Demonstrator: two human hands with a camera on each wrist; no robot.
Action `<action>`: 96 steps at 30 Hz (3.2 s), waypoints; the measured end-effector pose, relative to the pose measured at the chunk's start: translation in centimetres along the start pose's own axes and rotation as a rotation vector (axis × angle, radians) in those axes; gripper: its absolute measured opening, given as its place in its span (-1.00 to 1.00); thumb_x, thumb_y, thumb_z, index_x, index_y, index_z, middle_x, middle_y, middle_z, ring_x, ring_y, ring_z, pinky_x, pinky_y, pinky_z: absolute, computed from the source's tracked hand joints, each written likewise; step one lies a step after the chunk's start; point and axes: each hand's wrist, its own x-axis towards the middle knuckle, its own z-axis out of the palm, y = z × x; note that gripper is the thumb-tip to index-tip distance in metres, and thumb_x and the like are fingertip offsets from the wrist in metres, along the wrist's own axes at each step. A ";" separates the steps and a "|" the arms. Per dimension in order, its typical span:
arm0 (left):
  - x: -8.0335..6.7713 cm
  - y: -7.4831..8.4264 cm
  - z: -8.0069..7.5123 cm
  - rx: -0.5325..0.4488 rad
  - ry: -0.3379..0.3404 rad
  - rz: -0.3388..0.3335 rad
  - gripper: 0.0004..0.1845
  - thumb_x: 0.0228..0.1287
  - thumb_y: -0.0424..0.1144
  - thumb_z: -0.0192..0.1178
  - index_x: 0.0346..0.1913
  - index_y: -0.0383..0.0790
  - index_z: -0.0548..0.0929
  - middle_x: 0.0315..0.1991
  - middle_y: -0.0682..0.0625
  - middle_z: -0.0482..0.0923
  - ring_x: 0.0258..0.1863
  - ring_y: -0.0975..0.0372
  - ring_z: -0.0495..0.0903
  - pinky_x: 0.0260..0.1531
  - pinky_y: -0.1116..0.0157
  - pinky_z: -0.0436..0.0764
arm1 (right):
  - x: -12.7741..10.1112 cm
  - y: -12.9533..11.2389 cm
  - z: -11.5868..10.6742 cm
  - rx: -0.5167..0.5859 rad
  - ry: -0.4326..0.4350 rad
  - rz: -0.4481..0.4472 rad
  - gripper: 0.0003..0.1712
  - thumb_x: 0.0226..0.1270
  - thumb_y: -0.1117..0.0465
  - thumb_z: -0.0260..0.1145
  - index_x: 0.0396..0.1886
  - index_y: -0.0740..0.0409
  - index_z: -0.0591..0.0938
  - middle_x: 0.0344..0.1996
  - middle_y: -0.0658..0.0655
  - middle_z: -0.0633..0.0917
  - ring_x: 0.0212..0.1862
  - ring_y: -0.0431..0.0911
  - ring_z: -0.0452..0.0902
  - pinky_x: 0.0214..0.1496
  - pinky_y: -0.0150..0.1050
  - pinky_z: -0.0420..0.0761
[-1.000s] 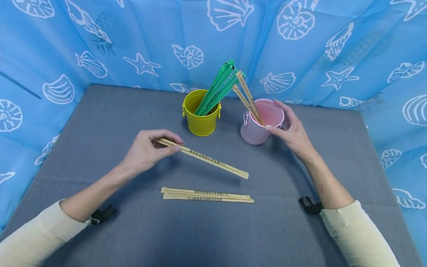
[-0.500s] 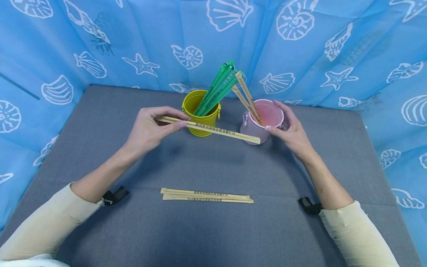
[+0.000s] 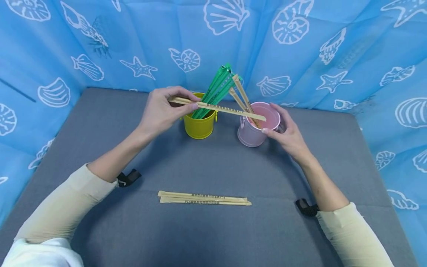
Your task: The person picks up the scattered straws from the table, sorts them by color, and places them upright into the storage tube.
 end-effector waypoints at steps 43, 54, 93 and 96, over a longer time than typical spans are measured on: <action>5.9 -0.1 8.1 -0.078 -0.182 -0.101 -0.73 0.26 -0.38 0.36 -0.01 -0.31 0.61 -0.04 -0.08 0.62 -0.05 0.20 0.68 -0.14 0.38 0.65 | 0.2 0.1 0.1 -0.009 0.001 0.041 -0.05 0.29 0.19 0.42 0.56 -0.20 0.14 0.50 0.06 0.22 0.53 0.01 0.06 0.48 0.18 0.05; 5.4 -0.3 7.6 -0.115 -0.219 -0.184 -0.69 0.30 -0.29 0.35 0.06 -0.24 0.59 -0.08 -0.02 0.63 -0.13 0.25 0.70 -0.12 0.30 0.65 | 0.1 0.0 0.1 -0.002 0.002 0.037 -0.05 0.27 0.18 0.44 0.56 -0.19 0.15 0.49 0.07 0.24 0.52 0.01 0.09 0.47 0.19 0.08; -11.4 -2.8 -0.6 0.141 -0.340 0.039 -0.48 0.15 -0.31 0.46 0.20 -0.02 0.61 -0.05 0.17 0.69 -0.26 0.37 0.65 -0.24 0.33 0.64 | 0.0 -0.2 -0.1 0.015 -0.052 0.038 -0.11 0.34 0.20 0.37 0.57 -0.16 0.15 0.49 0.08 0.24 0.51 -0.01 0.09 0.50 0.12 0.06; -12.9 -3.9 -0.7 0.154 -0.358 0.013 -0.52 0.14 -0.28 0.47 0.15 -0.05 0.65 -0.07 0.12 0.70 -0.26 0.37 0.64 -0.24 0.33 0.64 | 0.1 -0.2 0.0 0.026 -0.051 0.025 -0.11 0.33 0.23 0.37 0.57 -0.13 0.16 0.48 0.10 0.25 0.49 -0.01 0.12 0.49 0.11 0.09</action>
